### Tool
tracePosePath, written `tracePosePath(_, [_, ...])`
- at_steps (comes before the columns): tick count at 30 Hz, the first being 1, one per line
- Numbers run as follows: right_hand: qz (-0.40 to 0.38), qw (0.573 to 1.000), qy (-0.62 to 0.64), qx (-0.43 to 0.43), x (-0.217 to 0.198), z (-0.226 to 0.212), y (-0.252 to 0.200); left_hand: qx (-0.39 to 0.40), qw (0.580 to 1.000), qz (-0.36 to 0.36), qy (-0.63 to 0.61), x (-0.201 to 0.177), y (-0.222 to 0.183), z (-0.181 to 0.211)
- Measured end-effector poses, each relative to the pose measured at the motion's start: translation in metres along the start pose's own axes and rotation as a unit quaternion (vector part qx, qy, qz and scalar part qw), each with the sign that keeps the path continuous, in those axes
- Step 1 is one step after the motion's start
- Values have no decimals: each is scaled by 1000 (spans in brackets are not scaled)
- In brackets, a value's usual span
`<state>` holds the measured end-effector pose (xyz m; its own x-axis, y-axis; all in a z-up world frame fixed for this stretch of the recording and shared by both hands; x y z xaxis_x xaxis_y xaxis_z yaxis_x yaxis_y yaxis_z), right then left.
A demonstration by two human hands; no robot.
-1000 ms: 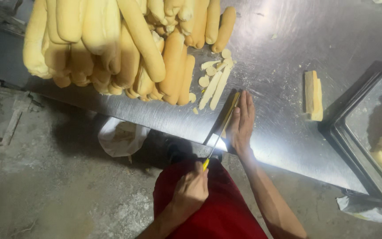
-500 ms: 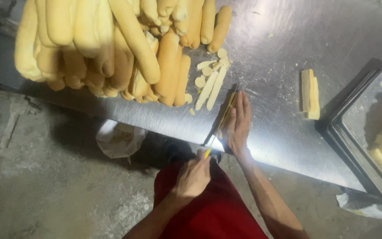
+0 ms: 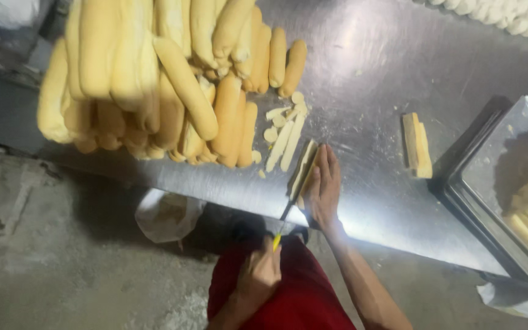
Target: The person sorts pre-cut bread loaves into a stack on a metal tray, then moves to another pile of loaves and cuts them into smaller pieces using a knife on the table.
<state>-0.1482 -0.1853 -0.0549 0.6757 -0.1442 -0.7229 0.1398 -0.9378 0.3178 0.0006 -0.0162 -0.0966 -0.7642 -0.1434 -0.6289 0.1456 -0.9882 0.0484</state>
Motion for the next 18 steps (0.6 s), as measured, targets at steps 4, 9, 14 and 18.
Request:
tracePosePath(4, [-22,999,35,-2,-8,2,-9,-128,982,-131,51,-6,1,-20])
tracePosePath(9, [-217,969,-74,-90,-36,-13,-1,-210,938,-275,17,-25,51,-24])
tracePosePath(14, [-175,937,-157,-260,-86,-38,21,-169,957,-234,18,-49,59,13])
tracePosePath(18, [-214,935,67,275,-66,12,-7,-260,919,-297,-4,-21,53,23])
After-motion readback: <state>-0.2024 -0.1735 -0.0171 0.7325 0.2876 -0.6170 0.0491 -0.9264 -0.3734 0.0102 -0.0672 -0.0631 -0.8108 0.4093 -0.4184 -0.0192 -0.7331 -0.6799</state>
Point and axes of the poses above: each hand's wrist, its own y-axis towards the middle knuckle, its own x-axis out of the palm, z = x × y, the point moved 7 cm from there along y, towards the middle knuckle, and after that the axes turned 10 degrees about -x, right-handed, at the moved point
